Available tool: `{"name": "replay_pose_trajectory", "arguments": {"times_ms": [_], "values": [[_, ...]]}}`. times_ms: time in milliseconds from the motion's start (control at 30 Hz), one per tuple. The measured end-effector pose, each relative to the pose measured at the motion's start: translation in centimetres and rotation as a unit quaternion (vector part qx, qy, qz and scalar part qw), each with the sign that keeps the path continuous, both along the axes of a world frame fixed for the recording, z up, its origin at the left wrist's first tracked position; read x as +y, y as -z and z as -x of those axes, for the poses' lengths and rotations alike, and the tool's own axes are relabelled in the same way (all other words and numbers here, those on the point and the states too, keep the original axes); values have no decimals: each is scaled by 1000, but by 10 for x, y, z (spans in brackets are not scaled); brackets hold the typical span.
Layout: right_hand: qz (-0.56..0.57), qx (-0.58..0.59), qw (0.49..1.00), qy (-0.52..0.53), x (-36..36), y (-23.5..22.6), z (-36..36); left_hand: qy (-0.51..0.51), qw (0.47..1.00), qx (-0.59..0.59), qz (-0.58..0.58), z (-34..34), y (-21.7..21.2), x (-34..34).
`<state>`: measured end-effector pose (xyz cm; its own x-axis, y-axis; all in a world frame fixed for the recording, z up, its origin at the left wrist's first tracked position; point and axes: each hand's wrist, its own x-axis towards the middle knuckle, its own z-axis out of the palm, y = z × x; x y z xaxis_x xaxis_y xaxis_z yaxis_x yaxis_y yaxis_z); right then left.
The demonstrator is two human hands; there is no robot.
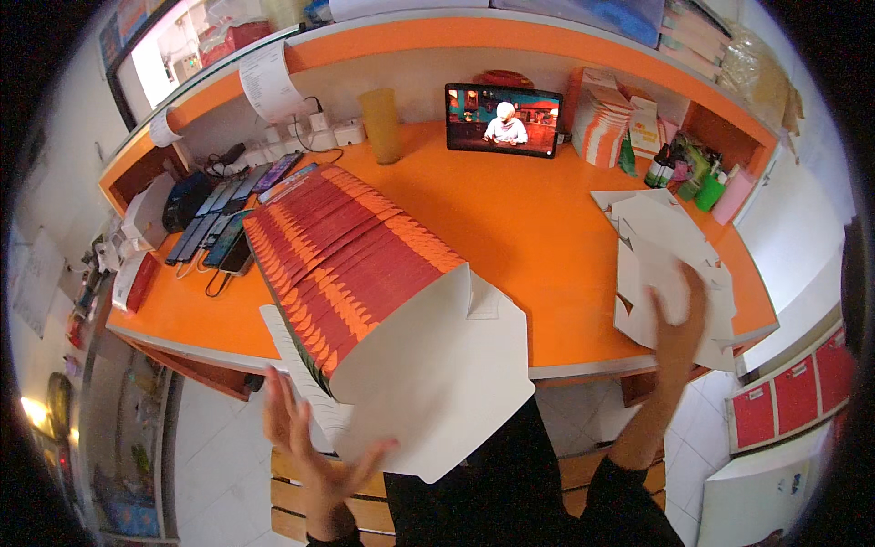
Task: The person folds flat paperboard pieces into small boxes by hand, inserts a green insert into each, and stacks the finished boxes. The person also briefly interacts with a tablet on the desk.
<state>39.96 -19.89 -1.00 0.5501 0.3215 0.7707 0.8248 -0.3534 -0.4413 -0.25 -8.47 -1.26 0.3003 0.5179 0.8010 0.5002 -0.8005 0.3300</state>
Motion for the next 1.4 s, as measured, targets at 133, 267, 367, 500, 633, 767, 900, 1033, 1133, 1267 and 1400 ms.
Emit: {"name": "replay_pose_trajectory", "arguments": {"times_ms": [133, 267, 367, 500, 633, 767, 900, 1033, 1133, 1267, 1400], "values": [[175, 49, 912, 368, -107, 53, -70, 433, 899, -64, 20, -51, 15, -41], [157, 157, 934, 281, -155, 67, -109, 477, 866, 108, 99, -153, 14, -65], [150, 158, 943, 254, -158, 53, -99, 441, 886, 128, 61, -226, 24, -63], [98, 39, 951, 289, -153, 66, -97, 353, 924, 146, 17, -299, 38, -64], [-79, 55, 960, 262, -133, 46, -70, 289, 920, 264, 7, -317, 58, -64], [-214, 63, 952, 207, -121, 53, -66, 276, 942, 189, -11, -307, 63, -67], [-144, 101, 967, 182, -102, 50, -56, 296, 939, 175, 2, -296, 46, -69], [-201, 45, 976, 71, -66, 20, -20, 301, 911, 270, 81, -296, 18, -67], [-172, -46, 982, -58, -53, 5, 4, 387, 855, 199, 282, -300, -3, -61], [51, -142, 957, -248, -63, -3, 19, 522, 634, -225, 524, -325, 11, -44], [129, -180, 910, -350, -61, -18, 28, 537, 527, -279, 597, -301, -26, -25]]}}
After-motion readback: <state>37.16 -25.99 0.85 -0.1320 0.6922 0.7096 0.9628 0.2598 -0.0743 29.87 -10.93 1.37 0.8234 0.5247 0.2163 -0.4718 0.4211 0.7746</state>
